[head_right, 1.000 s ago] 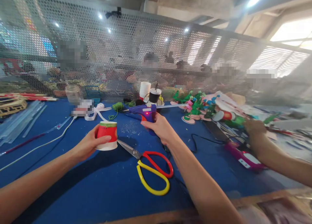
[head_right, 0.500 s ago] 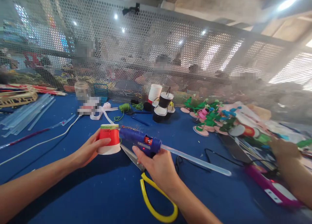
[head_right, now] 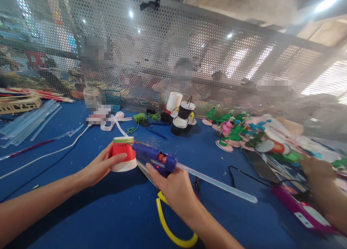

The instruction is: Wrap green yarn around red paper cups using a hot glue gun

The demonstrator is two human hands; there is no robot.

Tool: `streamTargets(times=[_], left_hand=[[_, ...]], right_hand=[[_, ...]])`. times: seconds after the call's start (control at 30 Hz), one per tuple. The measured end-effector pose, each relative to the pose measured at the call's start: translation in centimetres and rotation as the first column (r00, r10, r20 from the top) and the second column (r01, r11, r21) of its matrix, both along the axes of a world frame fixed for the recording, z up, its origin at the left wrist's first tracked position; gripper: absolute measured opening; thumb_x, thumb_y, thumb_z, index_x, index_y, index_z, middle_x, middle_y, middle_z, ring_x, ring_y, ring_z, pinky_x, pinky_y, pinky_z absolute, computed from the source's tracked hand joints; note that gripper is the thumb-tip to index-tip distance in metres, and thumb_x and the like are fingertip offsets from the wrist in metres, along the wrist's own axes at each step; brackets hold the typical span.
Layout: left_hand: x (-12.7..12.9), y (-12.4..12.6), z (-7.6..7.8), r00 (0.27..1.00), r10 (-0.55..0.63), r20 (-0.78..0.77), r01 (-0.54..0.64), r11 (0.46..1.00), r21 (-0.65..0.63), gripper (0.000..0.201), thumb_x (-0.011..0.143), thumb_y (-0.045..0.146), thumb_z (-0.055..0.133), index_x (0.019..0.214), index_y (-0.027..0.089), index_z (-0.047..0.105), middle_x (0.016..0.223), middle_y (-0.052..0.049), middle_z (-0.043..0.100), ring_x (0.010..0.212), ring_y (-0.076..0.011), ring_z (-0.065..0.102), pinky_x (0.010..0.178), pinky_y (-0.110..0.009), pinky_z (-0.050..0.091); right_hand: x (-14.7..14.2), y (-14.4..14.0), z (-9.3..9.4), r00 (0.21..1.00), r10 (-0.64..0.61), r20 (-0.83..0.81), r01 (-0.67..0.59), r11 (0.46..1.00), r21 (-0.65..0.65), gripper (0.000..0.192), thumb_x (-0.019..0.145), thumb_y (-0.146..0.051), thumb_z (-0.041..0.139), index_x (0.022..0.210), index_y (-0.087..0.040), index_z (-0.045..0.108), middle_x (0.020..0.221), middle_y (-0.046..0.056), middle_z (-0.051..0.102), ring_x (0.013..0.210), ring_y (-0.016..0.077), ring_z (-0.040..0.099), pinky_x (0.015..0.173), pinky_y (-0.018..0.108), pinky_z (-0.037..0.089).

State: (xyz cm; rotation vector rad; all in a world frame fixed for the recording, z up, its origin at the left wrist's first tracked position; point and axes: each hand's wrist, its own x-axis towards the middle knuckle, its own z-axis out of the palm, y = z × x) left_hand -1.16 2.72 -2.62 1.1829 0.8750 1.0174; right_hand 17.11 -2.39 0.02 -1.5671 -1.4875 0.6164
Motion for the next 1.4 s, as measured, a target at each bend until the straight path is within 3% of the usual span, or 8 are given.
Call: streamTargets(times=[0.33,0.47,0.63,0.77,0.9,1.1,1.27,1.4], left_hand=[[-0.1,0.1,-0.4,1.0,-0.019,-0.021,0.02,0.999,0.049,0.045,0.071,0.034,0.064,0.11,0.019,0.047,0.115,-0.009,0.055,0.105,-0.0244,0.051,0.09,-0.037,0.038],[0.0,0.0,-0.4,1.0,-0.028,-0.006,0.028,0.999,0.035,0.046,0.071,0.034,0.064,0.11,0.019,0.047,0.115,-0.009,0.056,0.105,-0.0248,0.051,0.09,-0.038,0.038],[0.1,-0.2,-0.2,1.0,-0.023,0.02,0.023,1.0,0.005,0.046,0.07,0.034,0.065,0.111,0.019,0.048,0.112,-0.009,0.058,0.102,-0.0241,0.052,0.088,-0.037,0.038],[0.1,-0.2,-0.1,1.0,-0.018,0.018,0.018,1.0,-0.016,0.047,0.069,0.034,0.065,0.111,0.018,0.05,0.109,-0.01,0.059,0.099,-0.0243,0.054,0.086,-0.037,0.039],[0.2,-0.3,-0.1,0.999,-0.034,0.02,0.035,0.999,-0.037,0.049,0.069,0.036,0.065,0.112,0.017,0.05,0.109,-0.011,0.059,0.1,-0.0256,0.054,0.087,-0.039,0.038],[0.2,-0.6,-0.1,0.997,-0.064,0.031,0.066,0.996,-0.055,0.049,0.069,0.037,0.065,0.111,0.017,0.05,0.104,-0.01,0.06,0.102,-0.0264,0.053,0.088,-0.039,0.038],[0.3,-0.8,0.4,0.991,-0.062,0.121,0.077,0.99,-0.118,0.049,0.066,0.035,0.068,0.108,0.017,0.051,0.098,-0.008,0.061,0.091,-0.0228,0.057,0.08,-0.035,0.041],[0.5,-1.0,1.0,0.981,-0.029,0.19,0.065,0.98,-0.187,0.047,0.061,0.032,0.072,0.101,0.015,0.054,0.092,-0.007,0.063,0.08,-0.0188,0.058,0.074,-0.03,0.042]], right_hand=[[1.1,0.3,-0.2,0.987,0.104,0.125,-0.123,0.98,0.156,0.015,0.064,-0.034,0.061,0.067,-0.022,0.069,0.042,-0.002,0.058,0.046,0.0168,0.059,0.046,0.025,0.048],[1.1,0.1,0.0,0.978,0.145,0.148,-0.171,0.969,0.177,0.014,0.064,-0.034,0.062,0.067,-0.023,0.07,0.043,-0.002,0.059,0.048,0.017,0.059,0.048,0.025,0.048],[0.5,0.2,-0.6,0.992,0.091,0.083,-0.102,0.985,0.14,0.018,0.07,-0.034,0.056,0.067,-0.02,0.068,0.053,0.0,0.064,0.048,0.0153,0.059,0.049,0.026,0.049],[0.7,0.1,-0.5,0.99,0.11,0.089,-0.119,0.987,0.105,0.013,0.065,-0.03,0.061,0.056,-0.022,0.066,0.038,-0.004,0.053,0.039,0.0139,0.053,0.044,0.025,0.046],[1.0,0.1,0.0,0.986,0.13,0.103,-0.142,0.983,0.12,0.009,0.061,-0.026,0.063,0.067,-0.025,0.069,0.043,-0.002,0.056,0.052,0.0179,0.059,0.047,0.026,0.047],[0.4,0.0,0.1,0.992,0.114,0.055,-0.118,0.989,0.087,0.002,0.058,-0.026,0.066,0.06,-0.025,0.067,0.045,-0.002,0.058,0.055,0.0186,0.06,0.049,0.026,0.047],[0.1,-0.3,0.0,0.999,0.037,-0.021,-0.037,0.999,0.011,0.029,0.068,-0.036,0.059,0.044,-0.02,0.056,0.038,-0.002,0.054,0.037,0.0123,0.051,0.042,0.024,0.044],[0.2,-0.3,0.0,0.992,0.065,-0.106,-0.067,0.998,-0.015,0.033,0.069,-0.04,0.057,0.044,-0.018,0.054,0.036,-0.002,0.051,0.035,0.011,0.049,0.04,0.023,0.043]])
